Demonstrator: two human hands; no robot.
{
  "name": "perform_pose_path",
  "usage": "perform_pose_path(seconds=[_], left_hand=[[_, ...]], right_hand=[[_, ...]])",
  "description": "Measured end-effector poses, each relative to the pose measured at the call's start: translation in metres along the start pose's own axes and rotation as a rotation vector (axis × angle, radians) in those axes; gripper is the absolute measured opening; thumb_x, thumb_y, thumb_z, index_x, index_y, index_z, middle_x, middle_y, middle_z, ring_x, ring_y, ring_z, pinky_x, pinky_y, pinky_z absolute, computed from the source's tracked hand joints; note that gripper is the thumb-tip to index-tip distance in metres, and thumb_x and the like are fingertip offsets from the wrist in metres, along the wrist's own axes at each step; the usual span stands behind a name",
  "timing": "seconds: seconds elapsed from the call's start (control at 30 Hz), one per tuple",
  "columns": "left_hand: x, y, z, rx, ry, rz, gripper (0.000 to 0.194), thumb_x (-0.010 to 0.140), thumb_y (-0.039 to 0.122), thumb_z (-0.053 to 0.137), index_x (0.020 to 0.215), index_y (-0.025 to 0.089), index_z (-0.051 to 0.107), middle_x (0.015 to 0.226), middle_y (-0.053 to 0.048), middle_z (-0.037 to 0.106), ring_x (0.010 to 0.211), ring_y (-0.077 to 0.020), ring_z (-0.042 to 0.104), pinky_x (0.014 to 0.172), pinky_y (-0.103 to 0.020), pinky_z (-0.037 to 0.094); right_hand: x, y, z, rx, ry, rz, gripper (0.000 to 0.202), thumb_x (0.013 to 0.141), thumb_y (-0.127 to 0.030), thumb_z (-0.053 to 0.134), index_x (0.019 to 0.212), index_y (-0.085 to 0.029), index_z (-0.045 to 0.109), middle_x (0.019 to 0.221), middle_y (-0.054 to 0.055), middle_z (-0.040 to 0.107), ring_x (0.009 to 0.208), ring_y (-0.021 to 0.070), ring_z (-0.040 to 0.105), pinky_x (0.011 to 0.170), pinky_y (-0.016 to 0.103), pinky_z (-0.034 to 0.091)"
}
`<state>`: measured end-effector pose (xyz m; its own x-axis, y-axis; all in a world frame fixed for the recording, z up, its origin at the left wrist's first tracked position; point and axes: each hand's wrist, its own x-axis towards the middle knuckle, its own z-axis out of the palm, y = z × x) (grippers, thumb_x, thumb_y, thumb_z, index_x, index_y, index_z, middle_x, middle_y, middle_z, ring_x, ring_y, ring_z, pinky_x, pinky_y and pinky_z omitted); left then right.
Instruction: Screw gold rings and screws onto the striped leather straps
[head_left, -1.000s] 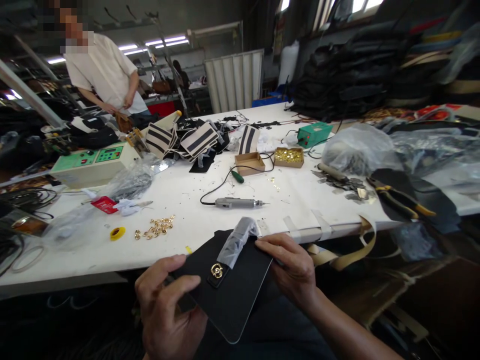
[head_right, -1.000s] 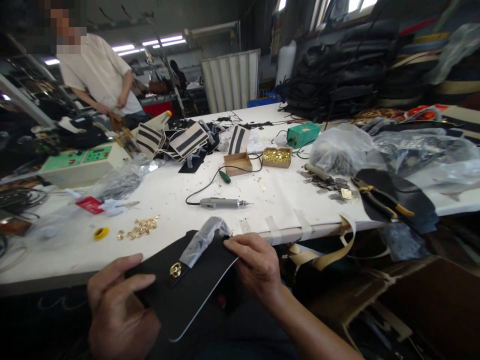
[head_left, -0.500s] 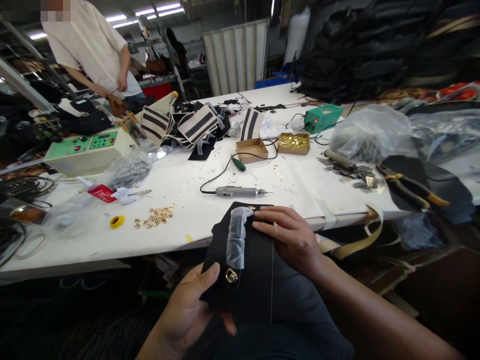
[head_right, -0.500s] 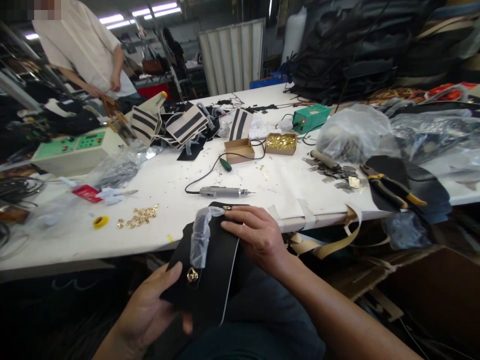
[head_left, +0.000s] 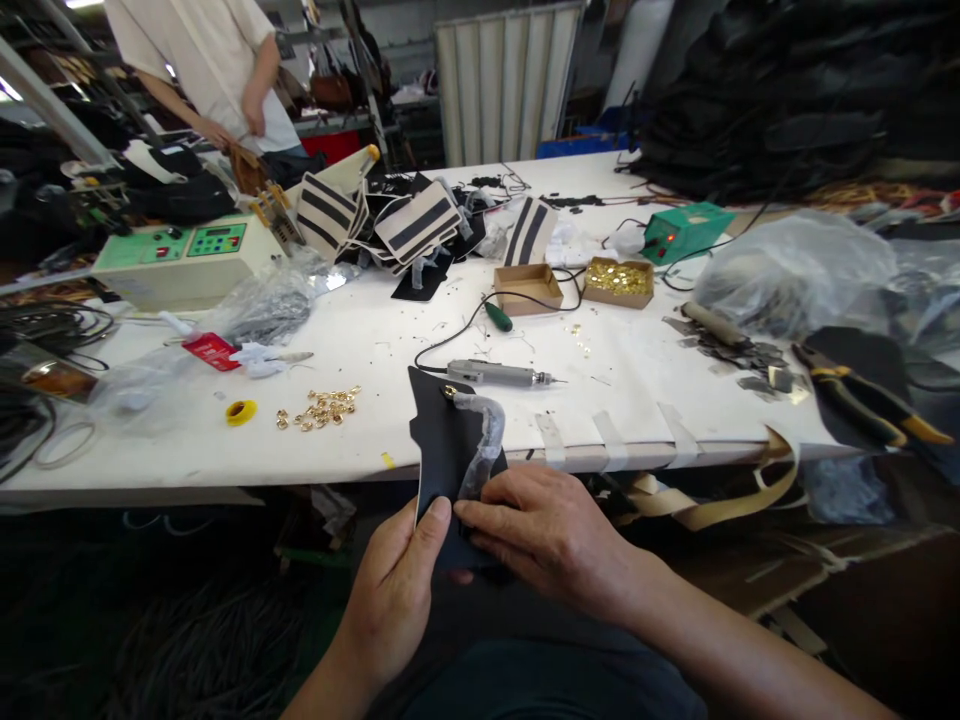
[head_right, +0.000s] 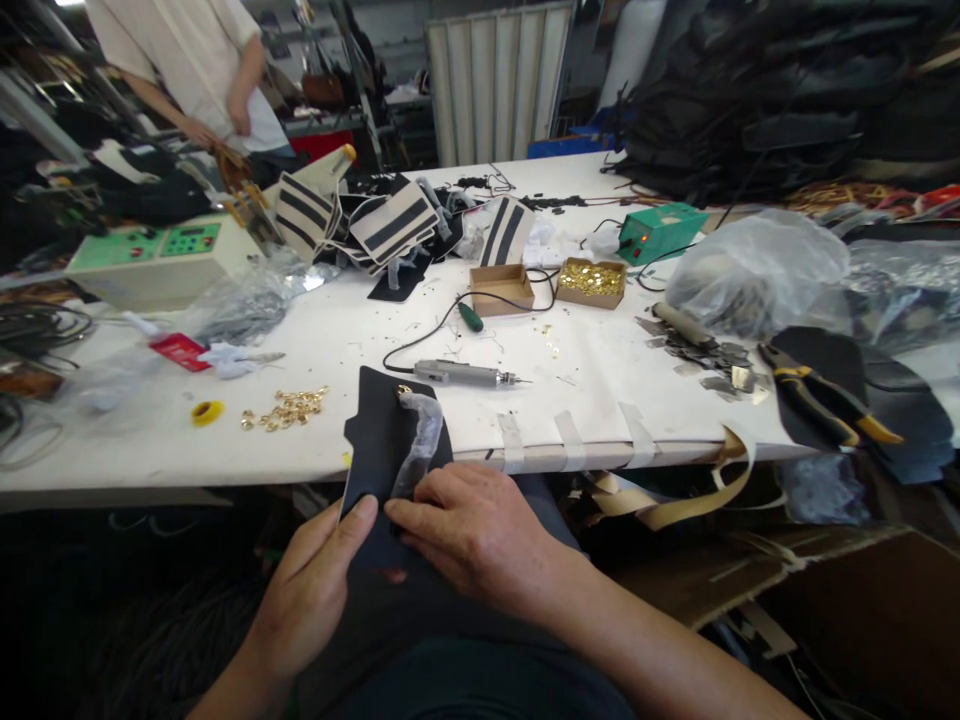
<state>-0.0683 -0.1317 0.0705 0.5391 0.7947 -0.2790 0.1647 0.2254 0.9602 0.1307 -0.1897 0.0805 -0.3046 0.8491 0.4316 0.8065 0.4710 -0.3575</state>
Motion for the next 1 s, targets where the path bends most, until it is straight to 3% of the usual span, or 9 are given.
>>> perform_pose_path(seconds=[0.17,0.33,0.43,0.57,0.73,1.0], left_hand=[[0.003,0.0,-0.004,0.004,-0.015,0.028,0.051,0.099,0.06,0.055,0.105,0.014,0.077,0.092,-0.008,0.075,0.082,-0.023,0.069,0.064,-0.028,0.06],[0.004,-0.002,-0.008,-0.044,-0.025,0.005,0.048,0.099,0.059,0.057,0.102,0.015,0.077,0.091,-0.008,0.076,0.075,-0.0223,0.07,0.062,-0.027,0.057],[0.003,-0.005,-0.006,-0.061,-0.02,0.004,0.048,0.099,0.059,0.056,0.103,0.016,0.077,0.092,-0.008,0.077,0.077,-0.0225,0.071,0.066,-0.028,0.058],[0.001,-0.006,-0.001,-0.135,0.035,0.031,0.046,0.098,0.058,0.059,0.11,0.017,0.077,0.098,-0.008,0.077,0.085,-0.0245,0.071,0.068,-0.029,0.058],[0.002,-0.006,0.004,-0.199,0.094,0.059,0.049,0.096,0.059,0.062,0.106,0.014,0.078,0.089,-0.007,0.078,0.082,-0.0251,0.071,0.074,-0.031,0.057],[0.007,-0.017,0.012,-0.333,0.213,0.063,0.05,0.09,0.056,0.071,0.113,0.012,0.076,0.094,-0.009,0.079,0.095,-0.0284,0.072,0.085,-0.034,0.057]], right_hand=[[0.0,0.008,0.003,0.198,-0.032,0.024,0.008,0.103,-0.022,0.061,0.1,-0.019,0.068,0.096,0.005,0.072,0.086,0.0162,0.068,0.076,0.028,0.052],[0.005,0.015,-0.003,0.121,-0.009,-0.047,0.013,0.103,-0.028,0.063,0.109,-0.021,0.073,0.099,0.006,0.076,0.083,0.0166,0.071,0.074,0.028,0.054],[0.006,0.015,-0.003,0.105,0.031,-0.065,0.012,0.101,-0.029,0.066,0.105,-0.021,0.075,0.094,0.006,0.077,0.077,0.0164,0.071,0.069,0.028,0.053],[0.003,0.008,0.006,0.127,0.13,0.033,0.007,0.098,-0.024,0.07,0.101,-0.021,0.076,0.088,0.005,0.077,0.076,0.0168,0.071,0.068,0.029,0.053],[-0.006,0.0,0.015,0.109,0.293,0.05,0.017,0.093,-0.02,0.077,0.11,-0.02,0.075,0.095,0.005,0.079,0.08,0.0165,0.073,0.071,0.03,0.055],[-0.008,-0.001,0.011,0.112,0.307,-0.007,0.018,0.091,-0.019,0.079,0.108,-0.023,0.075,0.091,0.005,0.077,0.077,0.018,0.069,0.069,0.034,0.053]])
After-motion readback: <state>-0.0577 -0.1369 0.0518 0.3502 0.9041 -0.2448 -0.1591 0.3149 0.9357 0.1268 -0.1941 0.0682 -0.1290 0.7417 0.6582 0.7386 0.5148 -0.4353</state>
